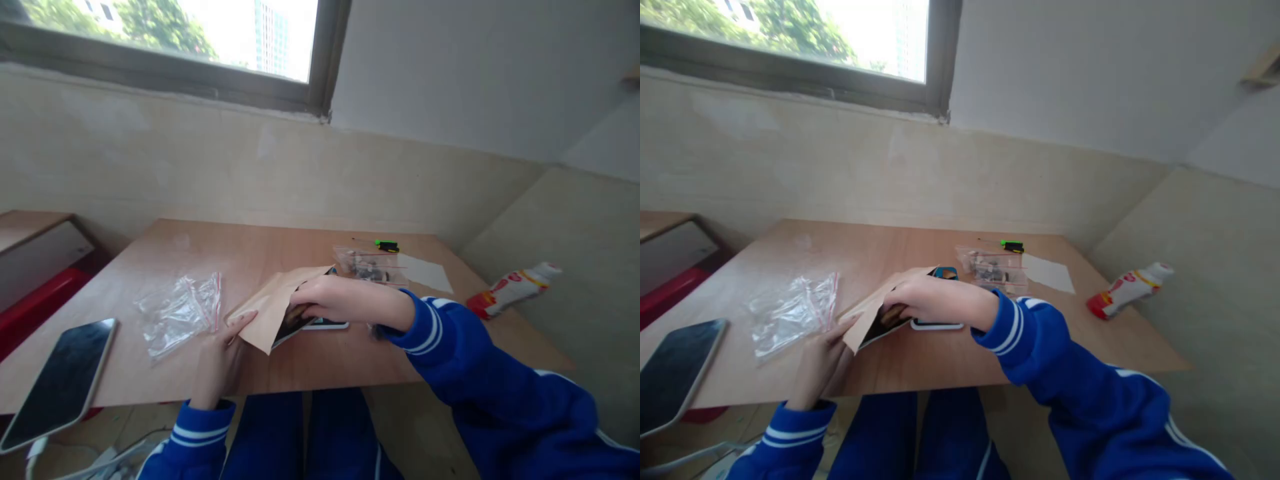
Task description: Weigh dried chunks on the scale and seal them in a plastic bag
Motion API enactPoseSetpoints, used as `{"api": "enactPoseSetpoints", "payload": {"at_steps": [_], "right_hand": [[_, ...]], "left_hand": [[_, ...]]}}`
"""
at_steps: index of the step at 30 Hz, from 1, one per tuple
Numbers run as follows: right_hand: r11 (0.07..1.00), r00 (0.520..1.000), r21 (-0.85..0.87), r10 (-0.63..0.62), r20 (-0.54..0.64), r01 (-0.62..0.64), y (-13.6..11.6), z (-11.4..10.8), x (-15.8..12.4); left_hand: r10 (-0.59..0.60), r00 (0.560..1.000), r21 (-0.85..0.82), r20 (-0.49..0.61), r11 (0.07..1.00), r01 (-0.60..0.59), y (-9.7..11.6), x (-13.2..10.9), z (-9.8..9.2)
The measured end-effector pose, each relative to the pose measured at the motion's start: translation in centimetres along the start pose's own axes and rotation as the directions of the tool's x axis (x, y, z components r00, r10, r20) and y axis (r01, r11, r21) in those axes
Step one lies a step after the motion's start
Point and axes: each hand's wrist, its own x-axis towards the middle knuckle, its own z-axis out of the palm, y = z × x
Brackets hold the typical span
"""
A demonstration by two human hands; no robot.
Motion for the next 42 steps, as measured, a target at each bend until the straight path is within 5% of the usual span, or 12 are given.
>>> {"api": "enactPoseSetpoints", "payload": {"at_steps": [11, 18, 23, 28, 35, 42], "right_hand": [[0.915, 0.934, 0.401, 0.101, -0.343, 0.048, 1.6, 0.1, -0.5], [0.765, 0.780, 0.617, 0.268, -0.565, 0.184, 3.4, 1.0, 1.2], [0.670, 0.621, 0.686, 0.417, -0.664, 0.284, 5.1, 0.3, 0.9], [0.717, 0.495, 0.674, 0.528, -0.690, 0.175, 10.0, 1.1, -1.3], [0.825, 0.546, 0.493, 0.558, -0.626, -0.277, 17.6, 5.0, -1.9], [0.845, 0.621, 0.437, 0.527, -0.580, -0.308, 19.3, 7.2, -1.0]], "left_hand": [[-0.064, 0.996, 0.036, 0.070, 0.997, 0.061, -1.7, 1.3, -0.6], [-0.085, 0.996, 0.071, 0.010, 0.994, 0.084, -2.0, 1.2, -0.3], [-0.129, 0.990, 0.048, -0.065, 0.990, 0.132, -1.1, 1.5, -0.7], [-0.223, 0.963, 0.006, -0.150, 0.974, 0.227, -0.1, 1.7, -0.7], [-0.244, 0.952, 0.052, -0.187, 0.965, 0.258, -0.1, 1.6, -0.5], [-0.278, 0.948, 0.050, -0.156, 0.956, 0.289, -0.7, 1.4, -0.3]]}}
